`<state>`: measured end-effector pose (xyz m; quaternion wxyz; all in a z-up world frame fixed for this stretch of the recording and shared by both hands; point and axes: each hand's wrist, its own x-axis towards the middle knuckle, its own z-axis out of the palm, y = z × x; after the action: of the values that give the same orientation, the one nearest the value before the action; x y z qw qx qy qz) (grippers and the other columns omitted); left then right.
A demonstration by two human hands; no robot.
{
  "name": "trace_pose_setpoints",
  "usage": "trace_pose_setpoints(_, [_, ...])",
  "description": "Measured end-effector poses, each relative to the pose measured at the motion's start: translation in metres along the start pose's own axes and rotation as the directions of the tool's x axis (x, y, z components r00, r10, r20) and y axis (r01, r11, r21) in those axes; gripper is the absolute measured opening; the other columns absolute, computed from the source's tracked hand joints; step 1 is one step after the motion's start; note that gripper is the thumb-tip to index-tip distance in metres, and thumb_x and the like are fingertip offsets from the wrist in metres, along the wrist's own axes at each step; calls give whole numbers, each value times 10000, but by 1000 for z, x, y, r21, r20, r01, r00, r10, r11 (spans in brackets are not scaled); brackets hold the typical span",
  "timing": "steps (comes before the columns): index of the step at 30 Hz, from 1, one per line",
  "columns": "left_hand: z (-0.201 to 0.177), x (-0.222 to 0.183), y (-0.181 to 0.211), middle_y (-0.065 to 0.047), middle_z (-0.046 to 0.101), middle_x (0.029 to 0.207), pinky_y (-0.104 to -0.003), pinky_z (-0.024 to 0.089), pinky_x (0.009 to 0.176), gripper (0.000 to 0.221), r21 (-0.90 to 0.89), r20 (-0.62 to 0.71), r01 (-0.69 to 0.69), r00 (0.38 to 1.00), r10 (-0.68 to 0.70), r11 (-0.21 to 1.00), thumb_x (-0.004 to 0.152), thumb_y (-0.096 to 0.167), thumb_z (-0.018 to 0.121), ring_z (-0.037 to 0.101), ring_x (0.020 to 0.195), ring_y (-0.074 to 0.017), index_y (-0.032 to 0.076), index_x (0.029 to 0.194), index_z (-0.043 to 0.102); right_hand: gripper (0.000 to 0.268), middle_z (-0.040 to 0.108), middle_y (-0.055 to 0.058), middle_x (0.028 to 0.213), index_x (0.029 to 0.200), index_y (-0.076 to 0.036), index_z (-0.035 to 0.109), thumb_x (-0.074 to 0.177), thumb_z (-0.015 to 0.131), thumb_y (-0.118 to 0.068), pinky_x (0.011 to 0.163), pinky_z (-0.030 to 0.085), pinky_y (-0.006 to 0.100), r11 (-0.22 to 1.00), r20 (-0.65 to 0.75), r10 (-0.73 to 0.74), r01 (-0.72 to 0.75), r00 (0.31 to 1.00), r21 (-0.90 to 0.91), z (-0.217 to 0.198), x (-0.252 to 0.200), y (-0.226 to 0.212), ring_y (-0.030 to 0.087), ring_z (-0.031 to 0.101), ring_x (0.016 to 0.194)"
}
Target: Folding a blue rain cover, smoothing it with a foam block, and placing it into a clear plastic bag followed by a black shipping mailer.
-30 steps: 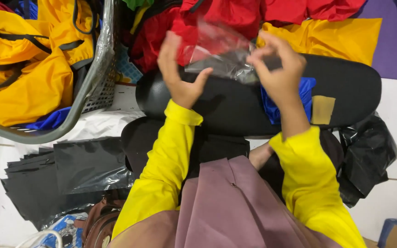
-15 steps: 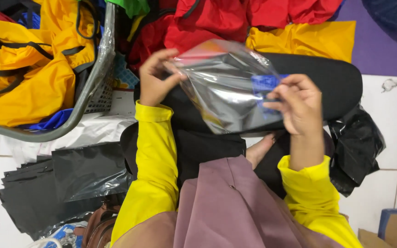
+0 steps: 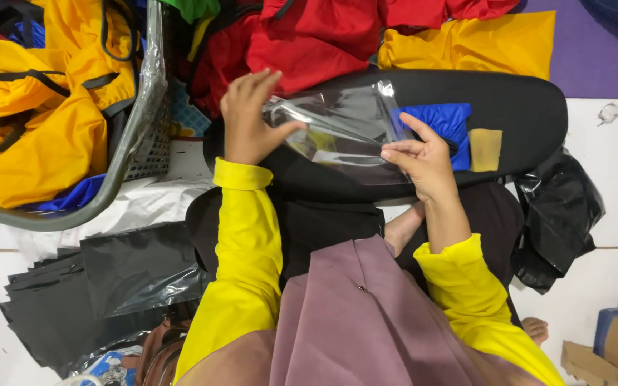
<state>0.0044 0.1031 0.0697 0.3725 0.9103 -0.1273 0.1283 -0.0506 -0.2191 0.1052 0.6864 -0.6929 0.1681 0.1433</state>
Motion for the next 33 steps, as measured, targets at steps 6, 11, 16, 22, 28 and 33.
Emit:
trace_pose_setpoints(6, [13, -14, -14, -107, 553, 1466, -781, 170, 1124, 691, 91, 329, 241, 909, -258, 966, 589, 356, 974, 368, 1430, -464, 141, 1181, 690, 708, 751, 144, 975, 1495, -79, 527, 847, 783, 53, 816, 612, 200, 979, 7, -181, 181, 983, -95, -8, -4, -1, 90, 726, 856])
trace_pose_setpoints(11, [8, -12, -30, 8, 688, 1236, -698, 228, 1130, 301, 22, 150, 151, 977, -153, 988, 723, 130, 919, 543, 1298, -309, 177, 905, 684, 626, 755, 108, 974, 1489, -96, 555, 907, 719, 69, 828, 573, 165, 946, 23, -292, 292, 956, -141, -11, -11, -15, 24, 660, 866])
trace_pose_setpoints(16, [-31, 2, 10, 4, 735, 803, -374, 476, 813, 289, -137, -578, -231, 809, 112, 963, 786, 71, 956, 663, 747, -269, 158, 767, 681, 647, 726, 180, 929, 1398, 33, 559, 846, 891, 98, 749, 594, 271, 692, -57, -692, 639, 719, -337, -27, -20, -11, 193, 723, 826])
trace_pose_setpoints(22, [-25, 2, -15, -83, 748, 918, -374, 545, 859, 279, -14, -755, -23, 656, 4, 1000, 847, 158, 919, 726, 876, -293, 99, 909, 653, 149, 733, 140, 877, 965, -51, 735, 852, 829, -27, 602, 534, 351, -8, 195, -970, 788, 143, -616, -17, -28, 2, 272, 656, 692])
trace_pose_setpoints(28, [-7, 0, 4, -147, 681, 1076, -366, 562, 938, 83, -109, -920, -45, 383, -83, 993, 989, -25, 627, 714, 1065, -280, -7, 1067, 607, 206, 745, 67, 904, 1027, -174, 739, 961, 684, 13, 556, 452, 317, -350, 493, -868, 775, -58, -526, 25, -8, 42, 230, 620, 683])
trace_pose_setpoints(33, [42, -5, 67, -121, 738, 902, -408, 568, 812, 179, -150, -660, -349, 732, 169, 925, 902, 180, 803, 709, 829, -316, 27, 967, 736, 215, 693, 81, 872, 1104, -155, 746, 997, 630, -8, 567, 462, 323, -355, 543, -839, 782, -26, -512, 30, -7, 57, 244, 624, 719])
